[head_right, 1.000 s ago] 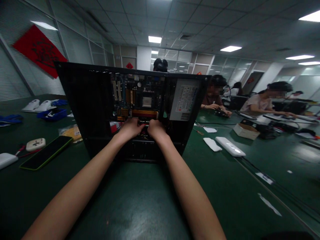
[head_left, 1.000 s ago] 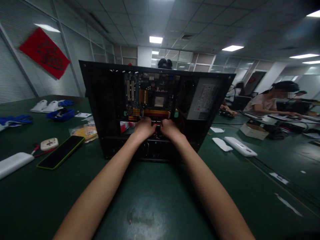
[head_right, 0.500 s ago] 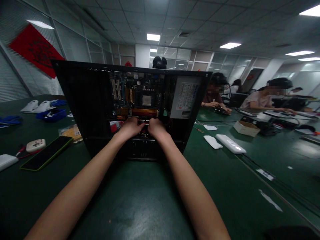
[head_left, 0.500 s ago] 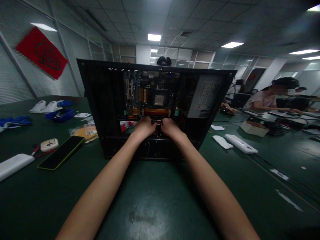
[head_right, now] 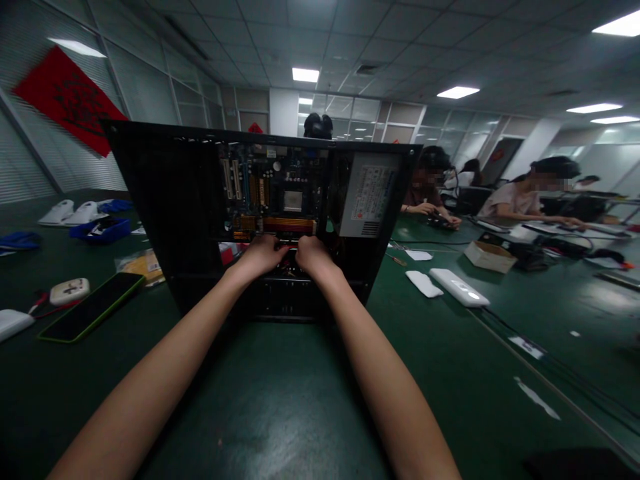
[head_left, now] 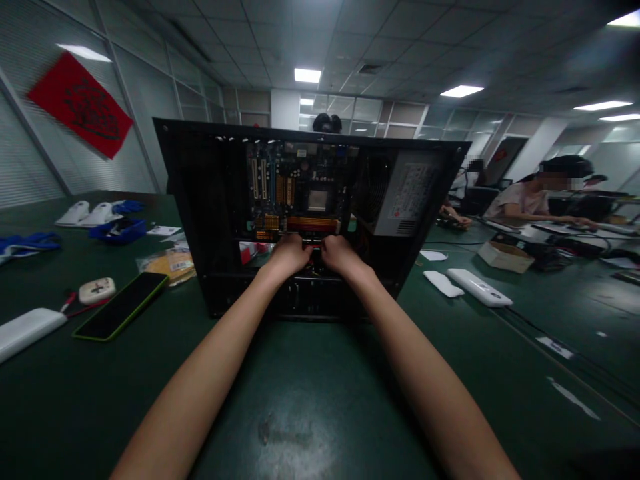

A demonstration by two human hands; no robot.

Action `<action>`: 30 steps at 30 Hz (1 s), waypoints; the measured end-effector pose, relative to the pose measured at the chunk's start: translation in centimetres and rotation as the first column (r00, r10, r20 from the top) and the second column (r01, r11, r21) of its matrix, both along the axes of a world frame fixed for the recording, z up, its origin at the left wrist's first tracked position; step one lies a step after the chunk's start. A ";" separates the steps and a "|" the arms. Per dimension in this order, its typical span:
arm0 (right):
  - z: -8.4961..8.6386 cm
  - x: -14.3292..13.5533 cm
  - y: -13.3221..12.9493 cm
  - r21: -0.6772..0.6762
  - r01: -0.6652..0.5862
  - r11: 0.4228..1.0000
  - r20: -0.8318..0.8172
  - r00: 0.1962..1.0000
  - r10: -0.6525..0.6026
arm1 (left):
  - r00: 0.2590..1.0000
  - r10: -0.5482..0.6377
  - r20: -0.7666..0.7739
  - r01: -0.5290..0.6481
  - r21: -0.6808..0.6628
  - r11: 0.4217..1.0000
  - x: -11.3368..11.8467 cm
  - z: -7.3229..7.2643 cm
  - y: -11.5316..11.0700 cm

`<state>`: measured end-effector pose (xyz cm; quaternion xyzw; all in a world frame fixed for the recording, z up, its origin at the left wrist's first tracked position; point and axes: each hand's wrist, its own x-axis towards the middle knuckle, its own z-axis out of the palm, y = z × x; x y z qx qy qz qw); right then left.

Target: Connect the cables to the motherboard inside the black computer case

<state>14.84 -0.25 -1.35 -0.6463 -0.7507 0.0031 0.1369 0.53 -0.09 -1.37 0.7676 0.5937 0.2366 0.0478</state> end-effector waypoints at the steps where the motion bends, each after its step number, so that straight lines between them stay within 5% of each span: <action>1: 0.0 0.0 0.0 0.001 0.005 1.000 0.001 1.000 -0.005 | 1.000 0.002 -0.003 -0.002 -0.001 1.000 0.0 0.0 -0.1; 30: 0.0 -0.4 -0.2 -0.018 0.001 1.000 -0.023 1.000 -0.001 | 0.997 -0.045 -0.064 0.046 0.022 0.999 -0.2 -0.6 0.0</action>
